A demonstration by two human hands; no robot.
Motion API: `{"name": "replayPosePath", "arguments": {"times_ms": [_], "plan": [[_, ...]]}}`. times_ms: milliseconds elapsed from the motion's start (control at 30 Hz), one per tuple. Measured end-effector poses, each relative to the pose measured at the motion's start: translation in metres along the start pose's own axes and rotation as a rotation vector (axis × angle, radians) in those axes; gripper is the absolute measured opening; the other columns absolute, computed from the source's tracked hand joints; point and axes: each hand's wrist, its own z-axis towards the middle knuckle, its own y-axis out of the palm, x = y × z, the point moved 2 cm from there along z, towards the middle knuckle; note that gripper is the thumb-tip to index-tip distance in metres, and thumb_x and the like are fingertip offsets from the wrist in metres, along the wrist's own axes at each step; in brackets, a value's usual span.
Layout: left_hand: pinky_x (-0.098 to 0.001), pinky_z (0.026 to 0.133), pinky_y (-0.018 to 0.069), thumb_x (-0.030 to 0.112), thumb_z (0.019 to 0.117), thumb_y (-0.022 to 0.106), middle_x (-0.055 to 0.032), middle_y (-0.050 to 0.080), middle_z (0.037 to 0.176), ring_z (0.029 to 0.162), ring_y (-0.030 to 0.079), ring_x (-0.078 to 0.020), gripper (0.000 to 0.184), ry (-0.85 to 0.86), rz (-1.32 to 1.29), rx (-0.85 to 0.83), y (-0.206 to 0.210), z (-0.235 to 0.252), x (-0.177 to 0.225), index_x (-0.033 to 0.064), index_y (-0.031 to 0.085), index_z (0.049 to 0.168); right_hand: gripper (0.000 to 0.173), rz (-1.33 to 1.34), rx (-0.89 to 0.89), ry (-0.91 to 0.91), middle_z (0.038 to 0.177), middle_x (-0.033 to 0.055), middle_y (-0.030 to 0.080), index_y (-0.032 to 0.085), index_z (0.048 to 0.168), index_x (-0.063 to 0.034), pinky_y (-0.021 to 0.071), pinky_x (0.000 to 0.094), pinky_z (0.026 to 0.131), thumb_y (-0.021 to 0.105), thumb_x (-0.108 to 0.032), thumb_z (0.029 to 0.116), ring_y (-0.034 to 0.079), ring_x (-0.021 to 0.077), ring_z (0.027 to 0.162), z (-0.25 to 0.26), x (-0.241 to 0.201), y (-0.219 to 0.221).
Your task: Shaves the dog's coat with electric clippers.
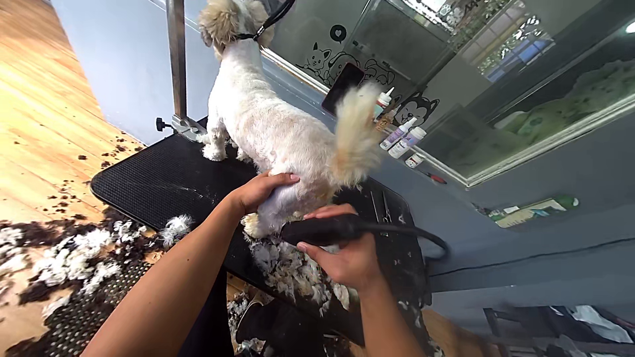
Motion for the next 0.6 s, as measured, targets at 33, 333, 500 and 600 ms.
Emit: {"name": "replayPosePath", "arguments": {"times_ms": [33, 333, 500, 600], "plan": [[-0.029, 0.072, 0.0625, 0.026, 0.1019, 0.049, -0.0015, 0.076, 0.088, 0.079, 0.073, -0.0097, 0.02, 0.002, -0.002, -0.003, 0.0, 0.0, 0.001, 0.0153, 0.066, 0.106, 0.056, 0.019, 0.05, -0.112, 0.113, 0.008, 0.072, 0.063, 0.119, -0.0131, 0.064, 0.0457, 0.091, 0.091, -0.004, 0.0716, 0.071, 0.0259, 0.107, -0.001, -0.005, -0.002], [-0.0312, 0.074, 0.0622, 0.028, 0.1017, 0.051, -0.0024, 0.075, 0.09, 0.082, 0.073, -0.011, 0.021, 0.007, -0.017, -0.007, -0.001, 0.005, -0.003, 0.0147, 0.065, 0.11, 0.048, -0.118, 0.093, -0.104, 0.113, 0.0069, 0.07, 0.064, 0.113, -0.0094, 0.0628, 0.0401, 0.091, 0.089, -0.007, 0.0728, 0.069, 0.0205, 0.108, -0.016, 0.03, 0.032], [-0.0306, 0.074, 0.0633, 0.027, 0.0943, 0.062, -0.0015, 0.077, 0.091, 0.081, 0.074, -0.0105, 0.024, 0.033, 0.154, -0.007, -0.001, 0.0, 0.004, 0.0136, 0.065, 0.114, 0.063, -0.07, 0.022, 0.29, 0.111, 0.0025, 0.073, 0.054, 0.131, -0.008, 0.065, 0.0401, 0.088, 0.087, -0.013, 0.0776, 0.073, 0.016, 0.101, -0.037, 0.038, 0.015], [-0.0315, 0.081, 0.0632, 0.033, 0.0829, 0.08, -0.0011, 0.076, 0.099, 0.089, 0.074, -0.0116, 0.041, 0.108, 0.411, 0.018, -0.008, -0.002, 0.008, 0.0123, 0.068, 0.117, 0.075, 0.242, 0.366, 0.227, 0.116, 0.0143, 0.07, 0.033, 0.144, -0.0114, 0.0648, 0.0438, 0.083, 0.08, -0.009, 0.0862, 0.073, 0.0295, 0.1, -0.053, 0.035, 0.002]]}}
